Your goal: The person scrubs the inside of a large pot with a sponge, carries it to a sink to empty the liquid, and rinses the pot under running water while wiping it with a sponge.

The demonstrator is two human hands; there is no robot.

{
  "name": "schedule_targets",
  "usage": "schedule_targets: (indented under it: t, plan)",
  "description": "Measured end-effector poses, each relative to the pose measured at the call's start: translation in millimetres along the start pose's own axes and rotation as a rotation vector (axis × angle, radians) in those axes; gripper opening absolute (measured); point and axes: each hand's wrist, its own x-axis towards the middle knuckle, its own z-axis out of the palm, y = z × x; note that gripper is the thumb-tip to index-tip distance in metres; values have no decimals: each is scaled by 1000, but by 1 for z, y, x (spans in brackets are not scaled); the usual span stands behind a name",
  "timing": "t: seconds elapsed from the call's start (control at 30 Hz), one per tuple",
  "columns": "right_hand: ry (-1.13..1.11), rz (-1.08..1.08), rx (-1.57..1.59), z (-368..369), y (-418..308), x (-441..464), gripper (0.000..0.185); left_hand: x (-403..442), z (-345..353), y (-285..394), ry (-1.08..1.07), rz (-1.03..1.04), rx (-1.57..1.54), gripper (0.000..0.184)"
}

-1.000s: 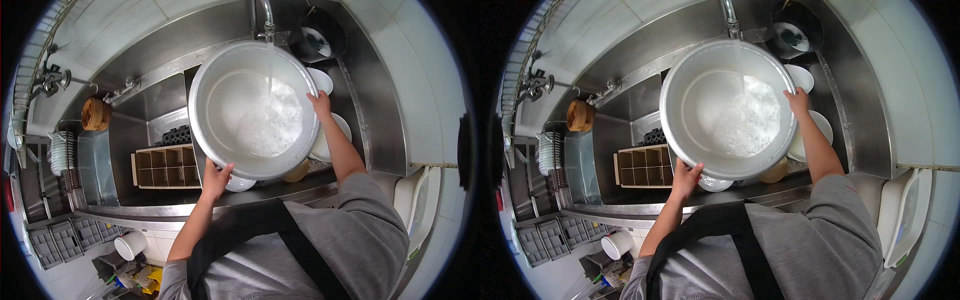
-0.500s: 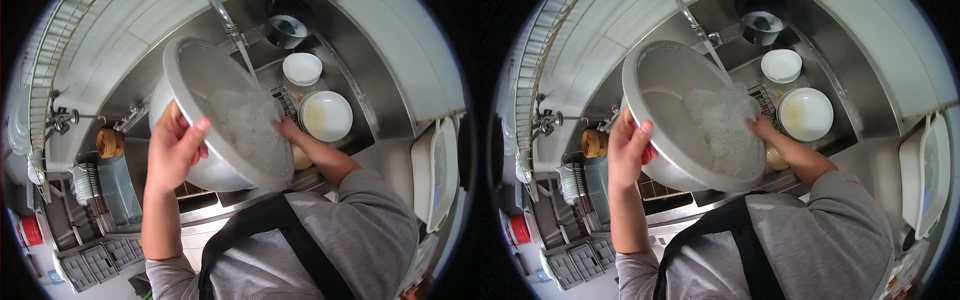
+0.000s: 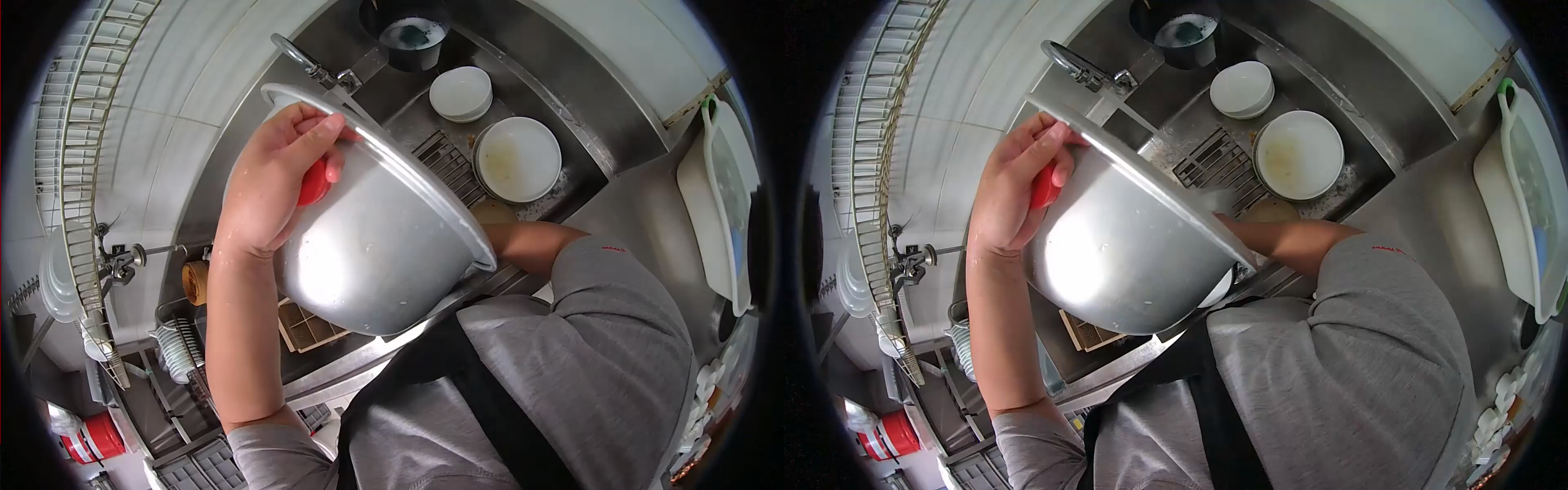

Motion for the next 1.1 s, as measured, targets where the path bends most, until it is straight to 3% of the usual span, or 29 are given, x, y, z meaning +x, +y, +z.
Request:
schedule_targets:
  t: [0.2, 0.33, 0.43, 0.5, 0.57, 0.7, 0.73, 0.9, 1.1]
  plan:
    - [-31, -23, -68, -3, 1, 0, 47, 7, 6, 0, -48, -50, 2, 25]
    - [4, -27, -98, -12, 2, 6, 45, -9, 3, -8, 64, 10, -134, 27]
    - [128, -8, -60, -27, 5, 17, 44, -43, -20, -22, 6, 91, -209, 33]
    - [341, 3, 150, -41, 15, 28, 50, -70, -36, -48, 48, 202, -277, 39]
    - [475, 90, 228, -81, -14, 0, 47, -95, -42, -67, 253, 179, -327, 38]
    - [933, -91, 259, -114, 5, 23, 42, -115, -62, -134, 595, -105, -191, 26]
    - [842, -25, 277, -131, -8, 9, 42, -113, -64, -153, 623, -166, -147, 25]
    - [970, -78, 284, -136, 19, 26, 42, -104, -57, -235, 657, -259, -122, 19]
    - [1096, -97, 175, -130, 28, 32, 40, -103, -49, -262, 622, -287, -83, 23]
